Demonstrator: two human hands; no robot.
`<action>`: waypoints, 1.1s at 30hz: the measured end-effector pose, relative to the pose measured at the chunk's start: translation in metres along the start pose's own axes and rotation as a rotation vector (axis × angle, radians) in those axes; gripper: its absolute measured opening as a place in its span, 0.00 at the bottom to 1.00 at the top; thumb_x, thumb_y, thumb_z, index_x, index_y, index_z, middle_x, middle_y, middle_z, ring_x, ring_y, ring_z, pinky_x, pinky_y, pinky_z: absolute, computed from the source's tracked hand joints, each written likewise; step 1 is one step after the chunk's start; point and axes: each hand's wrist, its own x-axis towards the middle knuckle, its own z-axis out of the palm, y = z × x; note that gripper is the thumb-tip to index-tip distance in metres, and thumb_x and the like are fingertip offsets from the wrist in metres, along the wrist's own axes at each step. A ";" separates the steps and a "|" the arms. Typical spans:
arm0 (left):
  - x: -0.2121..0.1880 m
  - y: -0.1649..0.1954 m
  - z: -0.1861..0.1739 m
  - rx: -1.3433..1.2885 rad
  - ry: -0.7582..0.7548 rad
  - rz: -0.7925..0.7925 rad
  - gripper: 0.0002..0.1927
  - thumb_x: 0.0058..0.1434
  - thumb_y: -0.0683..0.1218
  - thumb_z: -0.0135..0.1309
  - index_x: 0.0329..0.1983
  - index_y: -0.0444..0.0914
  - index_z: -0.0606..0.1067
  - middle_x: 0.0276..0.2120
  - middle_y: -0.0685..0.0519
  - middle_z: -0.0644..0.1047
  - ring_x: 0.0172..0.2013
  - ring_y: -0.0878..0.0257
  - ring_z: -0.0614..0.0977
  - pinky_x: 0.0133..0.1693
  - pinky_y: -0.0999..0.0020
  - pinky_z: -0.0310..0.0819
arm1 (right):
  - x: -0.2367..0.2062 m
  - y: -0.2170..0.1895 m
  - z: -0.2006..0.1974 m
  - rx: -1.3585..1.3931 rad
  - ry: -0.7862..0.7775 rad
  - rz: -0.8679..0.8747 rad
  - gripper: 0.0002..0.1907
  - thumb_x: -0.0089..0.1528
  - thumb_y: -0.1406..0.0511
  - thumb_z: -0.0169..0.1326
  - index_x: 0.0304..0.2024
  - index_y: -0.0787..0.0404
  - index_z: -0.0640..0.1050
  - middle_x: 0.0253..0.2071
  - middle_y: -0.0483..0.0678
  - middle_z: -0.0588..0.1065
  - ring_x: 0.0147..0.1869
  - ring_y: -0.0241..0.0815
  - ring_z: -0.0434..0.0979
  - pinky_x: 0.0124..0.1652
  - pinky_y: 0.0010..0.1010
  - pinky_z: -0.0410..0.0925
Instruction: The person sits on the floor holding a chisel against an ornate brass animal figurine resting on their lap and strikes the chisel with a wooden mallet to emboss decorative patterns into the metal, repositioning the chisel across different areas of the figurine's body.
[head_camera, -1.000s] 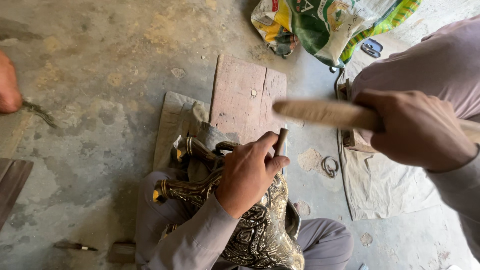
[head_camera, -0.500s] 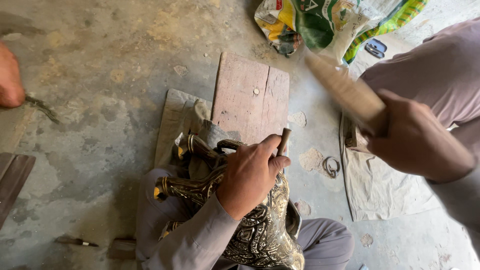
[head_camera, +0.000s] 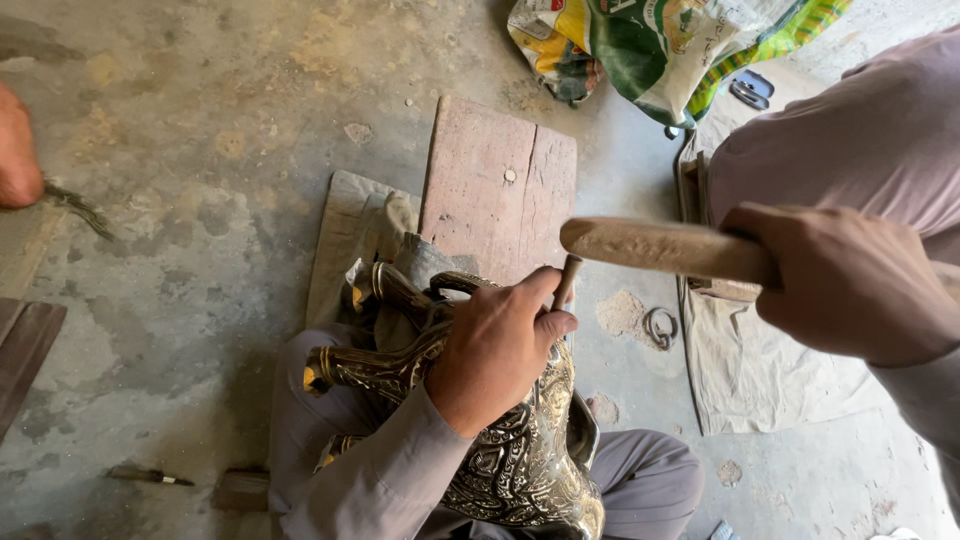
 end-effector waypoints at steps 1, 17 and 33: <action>-0.001 0.000 0.000 -0.012 0.024 0.018 0.12 0.63 0.48 0.60 0.41 0.36 0.74 0.24 0.46 0.82 0.19 0.61 0.84 0.17 0.65 0.73 | 0.000 0.003 0.003 0.176 0.123 -0.033 0.22 0.60 0.69 0.53 0.58 0.55 0.76 0.29 0.49 0.79 0.25 0.43 0.80 0.28 0.35 0.73; -0.007 0.013 -0.004 0.018 0.071 0.026 0.14 0.59 0.49 0.63 0.39 0.35 0.74 0.23 0.45 0.81 0.24 0.55 0.85 0.23 0.59 0.75 | 0.001 0.013 0.027 0.528 0.134 0.044 0.26 0.55 0.71 0.57 0.57 0.58 0.72 0.28 0.50 0.77 0.24 0.45 0.78 0.24 0.36 0.72; -0.007 0.019 0.000 0.086 0.041 0.019 0.14 0.61 0.50 0.61 0.39 0.36 0.74 0.24 0.45 0.82 0.22 0.56 0.85 0.22 0.60 0.73 | -0.024 0.004 0.024 0.267 0.200 -0.105 0.21 0.61 0.69 0.53 0.57 0.54 0.75 0.31 0.44 0.80 0.26 0.36 0.78 0.27 0.29 0.72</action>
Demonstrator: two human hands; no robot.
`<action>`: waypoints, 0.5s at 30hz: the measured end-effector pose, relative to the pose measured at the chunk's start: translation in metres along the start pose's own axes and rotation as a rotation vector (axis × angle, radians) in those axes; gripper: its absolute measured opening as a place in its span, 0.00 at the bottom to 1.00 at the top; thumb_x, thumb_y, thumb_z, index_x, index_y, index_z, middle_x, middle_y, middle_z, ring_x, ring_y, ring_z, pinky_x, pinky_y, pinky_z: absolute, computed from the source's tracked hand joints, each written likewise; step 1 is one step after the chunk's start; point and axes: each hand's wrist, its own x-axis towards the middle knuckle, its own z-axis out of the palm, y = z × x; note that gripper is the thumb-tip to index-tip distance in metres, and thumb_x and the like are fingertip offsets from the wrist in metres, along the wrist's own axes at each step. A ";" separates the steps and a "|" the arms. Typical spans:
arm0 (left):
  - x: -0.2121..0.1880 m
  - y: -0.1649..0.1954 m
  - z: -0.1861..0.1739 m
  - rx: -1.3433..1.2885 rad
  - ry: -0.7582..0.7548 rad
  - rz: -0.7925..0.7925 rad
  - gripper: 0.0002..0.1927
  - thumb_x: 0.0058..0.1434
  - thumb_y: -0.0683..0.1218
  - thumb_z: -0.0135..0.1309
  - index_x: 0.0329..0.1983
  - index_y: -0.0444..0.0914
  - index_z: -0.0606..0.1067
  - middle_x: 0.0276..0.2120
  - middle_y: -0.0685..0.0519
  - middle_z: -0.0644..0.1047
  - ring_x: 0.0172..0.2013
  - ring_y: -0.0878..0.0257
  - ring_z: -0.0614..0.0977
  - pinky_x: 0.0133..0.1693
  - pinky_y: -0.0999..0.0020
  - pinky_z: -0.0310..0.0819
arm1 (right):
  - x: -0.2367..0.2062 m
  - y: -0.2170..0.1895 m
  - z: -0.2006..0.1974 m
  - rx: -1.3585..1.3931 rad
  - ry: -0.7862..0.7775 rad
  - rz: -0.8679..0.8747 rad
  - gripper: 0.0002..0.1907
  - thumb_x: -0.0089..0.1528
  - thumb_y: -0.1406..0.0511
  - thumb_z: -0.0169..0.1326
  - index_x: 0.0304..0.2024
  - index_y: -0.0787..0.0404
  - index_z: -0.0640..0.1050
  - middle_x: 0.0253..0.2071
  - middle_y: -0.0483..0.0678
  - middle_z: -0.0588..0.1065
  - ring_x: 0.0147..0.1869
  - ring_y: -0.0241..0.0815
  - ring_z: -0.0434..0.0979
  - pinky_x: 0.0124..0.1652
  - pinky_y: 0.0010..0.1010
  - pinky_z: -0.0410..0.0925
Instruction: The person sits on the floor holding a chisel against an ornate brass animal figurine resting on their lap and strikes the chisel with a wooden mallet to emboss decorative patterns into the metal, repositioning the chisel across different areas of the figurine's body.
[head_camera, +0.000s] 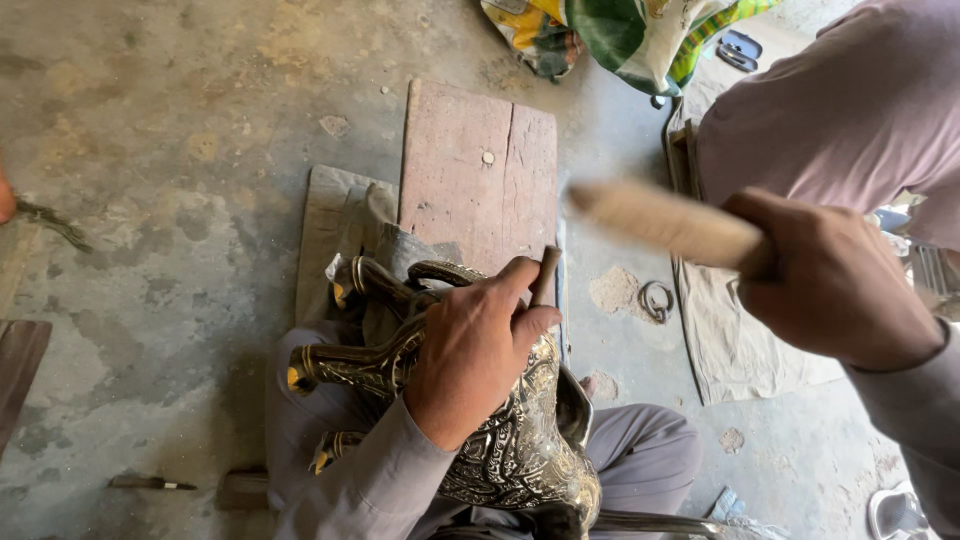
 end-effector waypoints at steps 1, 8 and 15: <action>0.000 0.001 0.000 0.011 -0.016 -0.024 0.14 0.62 0.50 0.60 0.40 0.36 0.74 0.24 0.45 0.82 0.22 0.57 0.85 0.22 0.60 0.73 | 0.000 0.001 0.003 0.299 0.161 -0.125 0.24 0.56 0.70 0.54 0.57 0.59 0.74 0.31 0.45 0.79 0.28 0.35 0.78 0.27 0.28 0.72; -0.009 0.010 0.002 -0.019 0.064 0.015 0.13 0.64 0.49 0.58 0.44 0.37 0.75 0.25 0.48 0.83 0.23 0.58 0.85 0.22 0.62 0.74 | 0.000 0.012 0.005 0.561 0.389 -0.428 0.20 0.56 0.69 0.55 0.51 0.68 0.71 0.35 0.46 0.77 0.31 0.34 0.77 0.30 0.28 0.72; -0.009 0.011 0.006 0.014 0.035 -0.007 0.14 0.63 0.50 0.59 0.46 0.37 0.75 0.27 0.46 0.83 0.25 0.55 0.85 0.24 0.59 0.73 | 0.001 0.023 0.008 0.166 0.123 -0.136 0.19 0.58 0.70 0.56 0.52 0.62 0.75 0.29 0.48 0.78 0.23 0.41 0.76 0.25 0.31 0.70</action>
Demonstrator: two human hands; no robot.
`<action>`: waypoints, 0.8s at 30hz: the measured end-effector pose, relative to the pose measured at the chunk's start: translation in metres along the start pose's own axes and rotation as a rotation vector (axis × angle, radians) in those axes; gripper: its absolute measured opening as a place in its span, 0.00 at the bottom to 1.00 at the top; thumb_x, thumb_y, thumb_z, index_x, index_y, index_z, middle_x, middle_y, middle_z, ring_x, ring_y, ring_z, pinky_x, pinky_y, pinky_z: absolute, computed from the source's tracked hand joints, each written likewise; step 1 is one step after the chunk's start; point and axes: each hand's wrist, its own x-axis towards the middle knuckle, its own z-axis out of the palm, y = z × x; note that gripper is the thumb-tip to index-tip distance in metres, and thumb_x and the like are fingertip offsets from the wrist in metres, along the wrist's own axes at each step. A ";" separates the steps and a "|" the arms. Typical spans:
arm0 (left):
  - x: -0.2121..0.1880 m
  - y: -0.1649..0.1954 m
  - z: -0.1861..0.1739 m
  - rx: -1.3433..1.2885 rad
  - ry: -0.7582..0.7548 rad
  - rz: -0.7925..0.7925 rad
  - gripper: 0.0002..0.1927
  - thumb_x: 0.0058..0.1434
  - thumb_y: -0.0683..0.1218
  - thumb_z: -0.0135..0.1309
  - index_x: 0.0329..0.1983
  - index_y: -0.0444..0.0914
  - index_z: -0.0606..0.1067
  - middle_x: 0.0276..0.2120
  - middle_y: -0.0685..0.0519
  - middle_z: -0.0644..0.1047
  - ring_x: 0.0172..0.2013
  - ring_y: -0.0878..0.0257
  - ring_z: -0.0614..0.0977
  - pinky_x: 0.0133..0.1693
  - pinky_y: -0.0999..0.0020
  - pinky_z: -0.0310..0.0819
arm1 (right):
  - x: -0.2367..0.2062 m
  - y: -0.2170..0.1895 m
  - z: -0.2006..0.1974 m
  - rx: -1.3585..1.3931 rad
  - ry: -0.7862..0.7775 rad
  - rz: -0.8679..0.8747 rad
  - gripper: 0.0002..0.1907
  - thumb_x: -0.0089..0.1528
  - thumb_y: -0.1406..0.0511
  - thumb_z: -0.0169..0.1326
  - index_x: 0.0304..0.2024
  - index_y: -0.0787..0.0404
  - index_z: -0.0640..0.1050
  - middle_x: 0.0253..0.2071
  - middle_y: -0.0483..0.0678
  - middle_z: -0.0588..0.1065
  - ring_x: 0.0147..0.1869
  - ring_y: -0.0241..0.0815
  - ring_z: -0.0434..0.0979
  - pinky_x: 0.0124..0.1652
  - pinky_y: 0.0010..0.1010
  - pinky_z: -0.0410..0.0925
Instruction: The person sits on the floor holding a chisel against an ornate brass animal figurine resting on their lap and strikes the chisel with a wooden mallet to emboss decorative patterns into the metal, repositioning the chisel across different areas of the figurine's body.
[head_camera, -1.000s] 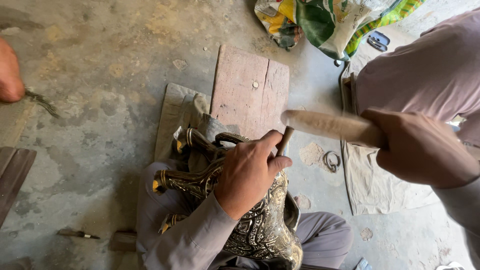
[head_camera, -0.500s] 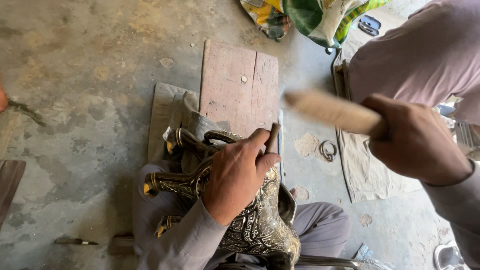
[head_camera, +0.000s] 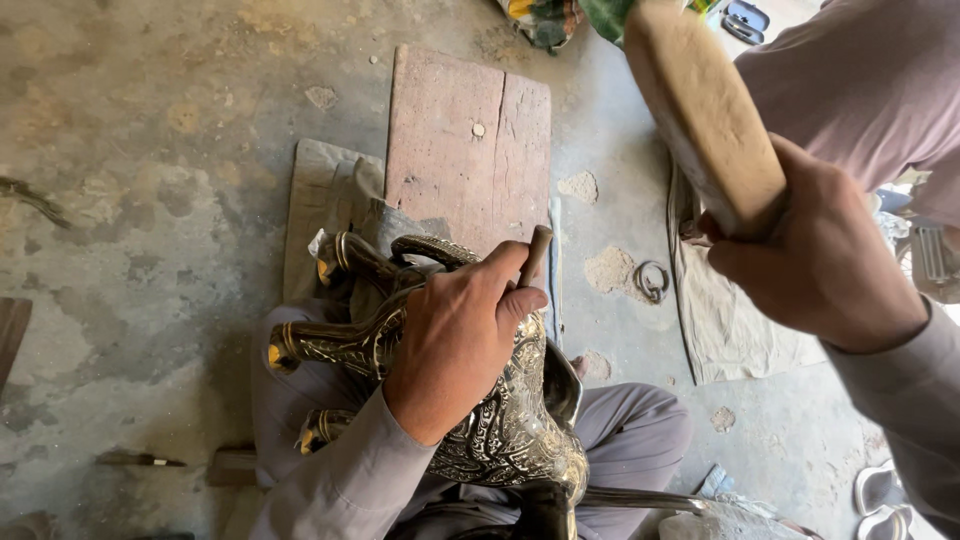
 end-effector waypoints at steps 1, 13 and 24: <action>-0.001 0.000 0.000 -0.018 0.006 0.025 0.14 0.64 0.49 0.59 0.47 0.37 0.76 0.28 0.45 0.83 0.27 0.54 0.86 0.25 0.58 0.73 | -0.001 0.001 0.002 -0.144 -0.098 0.033 0.16 0.60 0.71 0.54 0.51 0.59 0.77 0.29 0.48 0.77 0.23 0.42 0.76 0.23 0.33 0.69; -0.002 0.008 0.003 0.039 -0.012 0.018 0.13 0.62 0.50 0.60 0.44 0.37 0.76 0.25 0.46 0.82 0.24 0.56 0.85 0.23 0.59 0.72 | -0.013 0.013 0.019 0.133 0.012 0.216 0.17 0.58 0.75 0.53 0.50 0.61 0.73 0.26 0.52 0.78 0.22 0.44 0.76 0.22 0.35 0.70; -0.009 0.011 0.004 0.066 0.070 0.089 0.15 0.61 0.50 0.61 0.44 0.35 0.75 0.25 0.45 0.81 0.24 0.51 0.84 0.25 0.56 0.71 | -0.031 0.015 0.012 -0.060 0.148 -0.014 0.12 0.62 0.68 0.55 0.48 0.59 0.77 0.26 0.47 0.76 0.17 0.39 0.71 0.18 0.34 0.64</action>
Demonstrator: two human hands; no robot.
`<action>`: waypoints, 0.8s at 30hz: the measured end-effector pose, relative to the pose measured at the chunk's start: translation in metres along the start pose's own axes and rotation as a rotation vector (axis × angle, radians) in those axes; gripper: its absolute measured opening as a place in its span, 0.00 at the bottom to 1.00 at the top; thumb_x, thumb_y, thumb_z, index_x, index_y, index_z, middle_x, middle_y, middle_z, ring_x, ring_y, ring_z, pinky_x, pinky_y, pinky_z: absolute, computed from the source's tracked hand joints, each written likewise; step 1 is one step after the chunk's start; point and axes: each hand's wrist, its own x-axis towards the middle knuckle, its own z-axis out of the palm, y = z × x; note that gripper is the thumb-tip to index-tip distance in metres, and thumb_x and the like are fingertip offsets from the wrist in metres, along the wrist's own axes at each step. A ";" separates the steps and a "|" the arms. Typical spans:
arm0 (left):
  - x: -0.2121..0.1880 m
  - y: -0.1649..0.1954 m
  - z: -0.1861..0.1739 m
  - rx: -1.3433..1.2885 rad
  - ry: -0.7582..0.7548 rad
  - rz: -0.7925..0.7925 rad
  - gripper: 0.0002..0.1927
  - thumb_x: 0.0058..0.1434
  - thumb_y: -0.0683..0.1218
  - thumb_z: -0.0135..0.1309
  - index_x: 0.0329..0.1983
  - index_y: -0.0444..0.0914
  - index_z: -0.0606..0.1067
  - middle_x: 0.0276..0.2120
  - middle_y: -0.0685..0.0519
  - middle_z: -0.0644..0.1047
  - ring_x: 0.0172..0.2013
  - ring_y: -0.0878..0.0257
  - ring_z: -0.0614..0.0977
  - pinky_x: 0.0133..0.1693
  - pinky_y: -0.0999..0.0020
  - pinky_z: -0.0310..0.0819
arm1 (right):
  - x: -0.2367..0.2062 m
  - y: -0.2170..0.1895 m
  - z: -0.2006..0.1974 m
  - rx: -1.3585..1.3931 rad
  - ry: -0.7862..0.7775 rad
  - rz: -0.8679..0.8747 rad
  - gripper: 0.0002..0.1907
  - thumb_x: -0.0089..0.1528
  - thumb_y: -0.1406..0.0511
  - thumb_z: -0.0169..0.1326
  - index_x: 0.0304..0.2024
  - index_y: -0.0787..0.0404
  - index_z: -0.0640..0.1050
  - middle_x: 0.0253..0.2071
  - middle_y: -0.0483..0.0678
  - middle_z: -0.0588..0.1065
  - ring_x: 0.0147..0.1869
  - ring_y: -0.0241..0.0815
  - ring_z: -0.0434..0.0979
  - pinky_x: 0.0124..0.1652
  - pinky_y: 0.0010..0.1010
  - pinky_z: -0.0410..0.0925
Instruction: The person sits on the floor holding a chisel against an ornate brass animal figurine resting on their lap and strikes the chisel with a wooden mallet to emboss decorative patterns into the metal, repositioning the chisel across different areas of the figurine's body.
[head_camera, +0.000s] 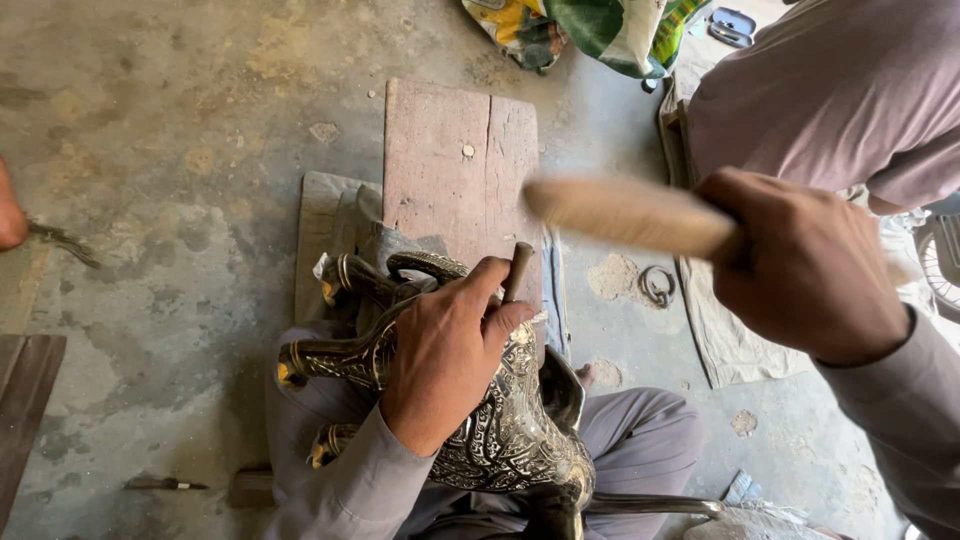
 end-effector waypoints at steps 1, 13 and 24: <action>0.000 0.000 0.001 0.011 0.003 0.003 0.15 0.61 0.50 0.61 0.45 0.35 0.75 0.25 0.45 0.81 0.24 0.51 0.83 0.25 0.56 0.71 | -0.001 -0.001 -0.001 0.183 0.075 -0.017 0.14 0.60 0.68 0.55 0.49 0.61 0.74 0.26 0.46 0.75 0.18 0.35 0.71 0.20 0.30 0.65; -0.008 0.001 0.008 0.021 -0.045 -0.080 0.16 0.61 0.52 0.59 0.45 0.37 0.75 0.25 0.49 0.81 0.23 0.59 0.83 0.23 0.60 0.71 | -0.005 -0.007 -0.014 -0.137 -0.006 -0.045 0.08 0.62 0.71 0.51 0.45 0.61 0.75 0.27 0.48 0.75 0.17 0.33 0.67 0.20 0.30 0.64; -0.015 0.005 0.006 0.027 0.002 -0.060 0.15 0.62 0.52 0.59 0.43 0.37 0.74 0.24 0.48 0.80 0.24 0.54 0.83 0.25 0.56 0.70 | -0.013 -0.009 -0.008 -0.009 0.030 0.032 0.10 0.61 0.73 0.53 0.45 0.62 0.77 0.26 0.49 0.75 0.17 0.37 0.66 0.17 0.32 0.61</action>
